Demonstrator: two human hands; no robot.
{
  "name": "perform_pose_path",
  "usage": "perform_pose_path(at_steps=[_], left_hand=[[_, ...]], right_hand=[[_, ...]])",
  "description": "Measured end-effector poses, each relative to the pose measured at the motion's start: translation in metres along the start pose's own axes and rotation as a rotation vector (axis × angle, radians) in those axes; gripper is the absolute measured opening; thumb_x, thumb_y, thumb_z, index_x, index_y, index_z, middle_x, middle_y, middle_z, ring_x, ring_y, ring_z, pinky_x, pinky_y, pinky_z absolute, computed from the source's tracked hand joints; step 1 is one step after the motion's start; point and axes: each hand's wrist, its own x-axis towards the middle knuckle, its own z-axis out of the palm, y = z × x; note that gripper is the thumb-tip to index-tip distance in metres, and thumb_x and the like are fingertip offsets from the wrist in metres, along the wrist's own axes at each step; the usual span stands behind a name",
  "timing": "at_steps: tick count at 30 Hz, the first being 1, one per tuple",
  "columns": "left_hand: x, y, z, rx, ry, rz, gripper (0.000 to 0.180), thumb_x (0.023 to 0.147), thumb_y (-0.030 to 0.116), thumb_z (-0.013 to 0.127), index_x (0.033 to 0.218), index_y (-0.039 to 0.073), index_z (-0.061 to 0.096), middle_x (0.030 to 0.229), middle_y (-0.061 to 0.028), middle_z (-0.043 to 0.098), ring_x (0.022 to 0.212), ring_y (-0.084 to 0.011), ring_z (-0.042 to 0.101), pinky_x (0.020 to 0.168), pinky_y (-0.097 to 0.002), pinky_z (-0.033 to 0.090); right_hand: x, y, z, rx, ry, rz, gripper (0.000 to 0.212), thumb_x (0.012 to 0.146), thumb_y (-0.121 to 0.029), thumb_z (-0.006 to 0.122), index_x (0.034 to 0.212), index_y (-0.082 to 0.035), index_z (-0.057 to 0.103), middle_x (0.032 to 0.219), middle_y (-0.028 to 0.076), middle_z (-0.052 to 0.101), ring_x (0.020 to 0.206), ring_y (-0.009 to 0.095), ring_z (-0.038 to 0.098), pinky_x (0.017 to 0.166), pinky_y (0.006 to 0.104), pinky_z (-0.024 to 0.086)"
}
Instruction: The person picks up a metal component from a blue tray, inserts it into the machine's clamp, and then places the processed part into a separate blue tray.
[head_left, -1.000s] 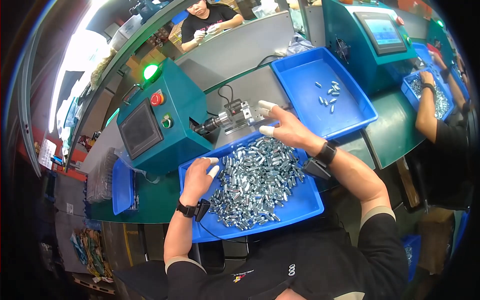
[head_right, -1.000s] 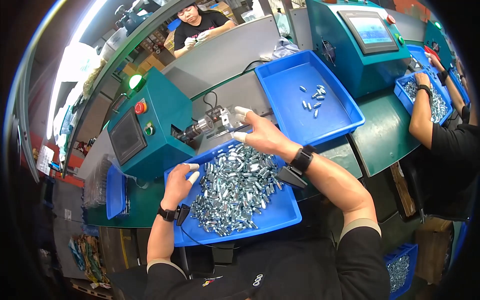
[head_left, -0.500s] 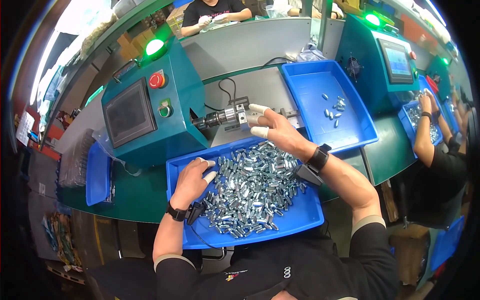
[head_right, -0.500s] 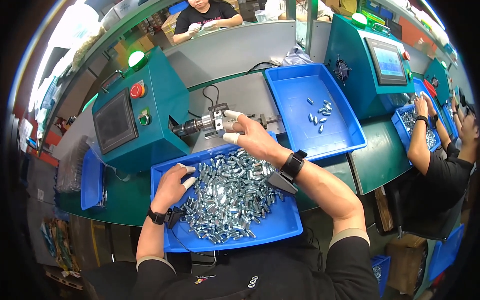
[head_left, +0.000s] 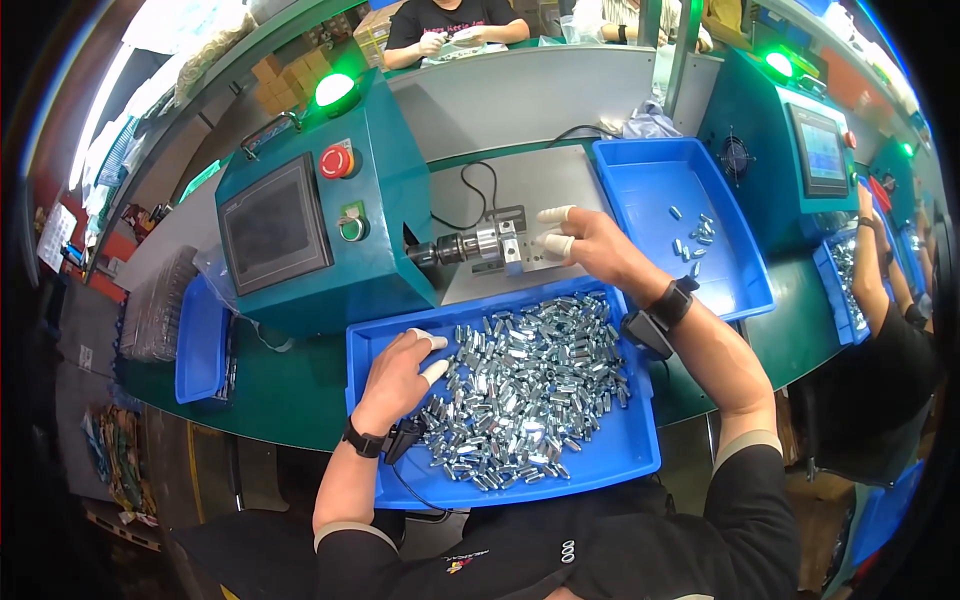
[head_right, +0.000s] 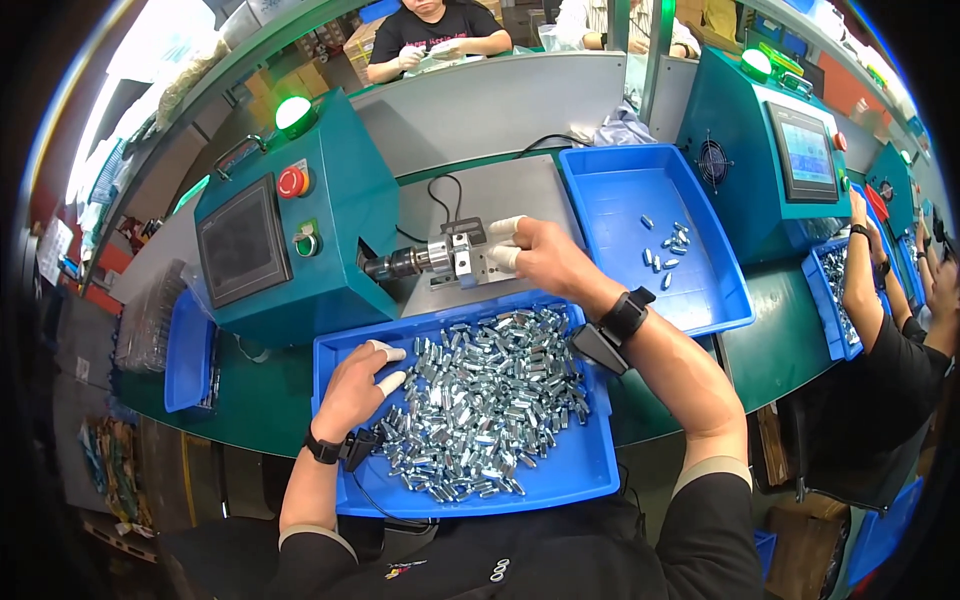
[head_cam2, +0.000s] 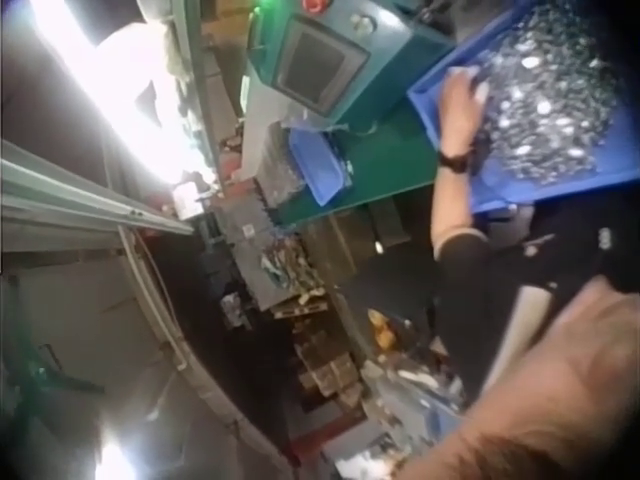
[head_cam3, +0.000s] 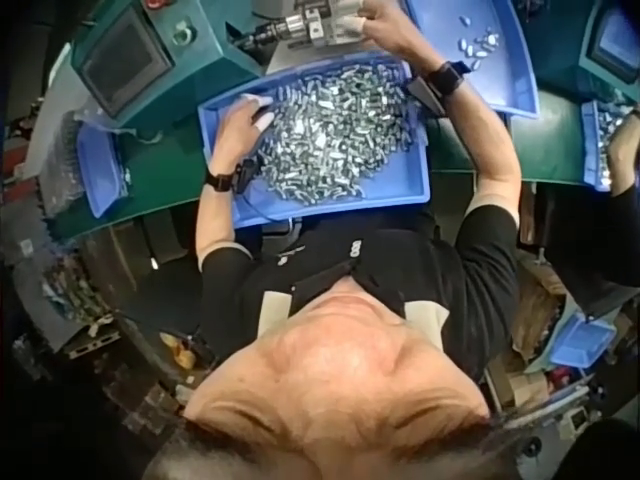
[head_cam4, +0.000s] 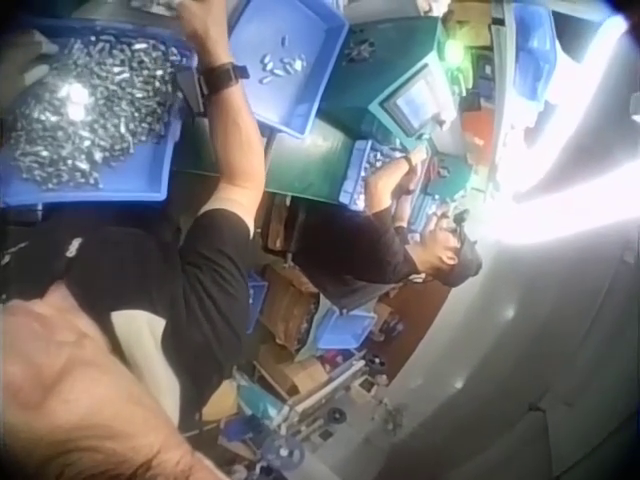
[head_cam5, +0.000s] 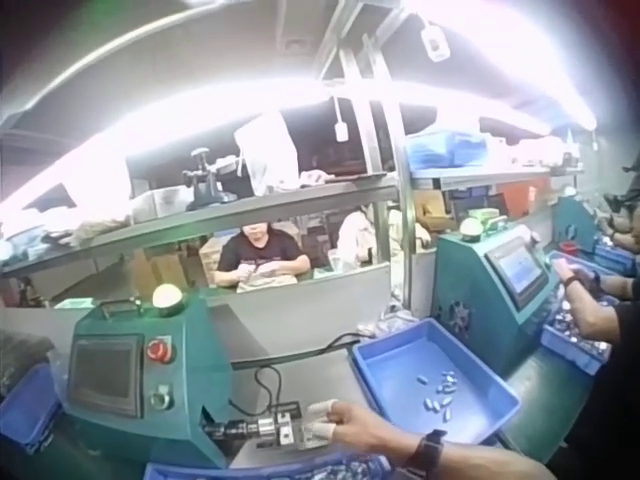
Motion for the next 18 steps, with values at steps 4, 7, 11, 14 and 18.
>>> perform_pose_path(at_steps=[4,7,11,14,18], left_hand=[[0.001,-0.001,-0.001,-0.017,-0.004,-0.003,0.032,0.092,0.013,0.081,0.121,0.004,0.075,0.118,-0.0141,0.072,0.113,-0.0385,0.066,0.098,-0.0458,0.054],[0.001,-0.001,-0.003,-0.021,-0.011,-0.009,0.032,0.092,0.013,0.081,0.122,0.004,0.075,0.118,-0.0139,0.072,0.113,-0.0382,0.066,0.098,-0.0456,0.054],[0.003,-0.002,-0.004,-0.024,-0.013,-0.011,0.032,0.091,0.013,0.081,0.122,0.004,0.075,0.118,-0.0136,0.072,0.113,-0.0379,0.066,0.098,-0.0453,0.054],[0.002,-0.003,-0.004,-0.031,-0.013,-0.007,0.032,0.091,0.013,0.081,0.122,0.005,0.076,0.118,-0.0133,0.072,0.113,-0.0377,0.066,0.098,-0.045,0.054],[0.001,-0.003,-0.002,-0.017,-0.006,-0.005,0.033,0.091,0.014,0.082,0.121,0.005,0.076,0.117,-0.013,0.072,0.112,-0.0372,0.066,0.098,-0.0451,0.054]], right_hand=[[0.009,0.007,-0.004,-0.001,0.09,0.034,0.057,0.106,-0.025,0.072,0.152,0.004,0.055,0.127,0.018,0.074,0.117,0.025,0.072,0.089,0.0356,0.059],[0.012,0.011,0.0,-0.02,0.088,0.021,0.058,0.106,-0.026,0.072,0.151,0.006,0.054,0.124,0.019,0.075,0.115,0.024,0.072,0.089,0.0356,0.059],[0.013,0.007,0.002,-0.016,0.1,0.027,0.059,0.106,-0.026,0.072,0.151,0.006,0.054,0.122,0.019,0.075,0.112,0.023,0.073,0.087,0.0347,0.059],[0.014,0.006,0.004,-0.034,0.106,0.021,0.06,0.105,-0.026,0.073,0.151,0.007,0.054,0.12,0.019,0.075,0.11,0.023,0.073,0.086,0.034,0.059],[0.016,0.003,0.007,-0.028,0.139,0.003,0.061,0.104,-0.026,0.074,0.151,0.008,0.054,0.113,0.017,0.076,0.103,0.02,0.072,0.083,0.0332,0.059]])
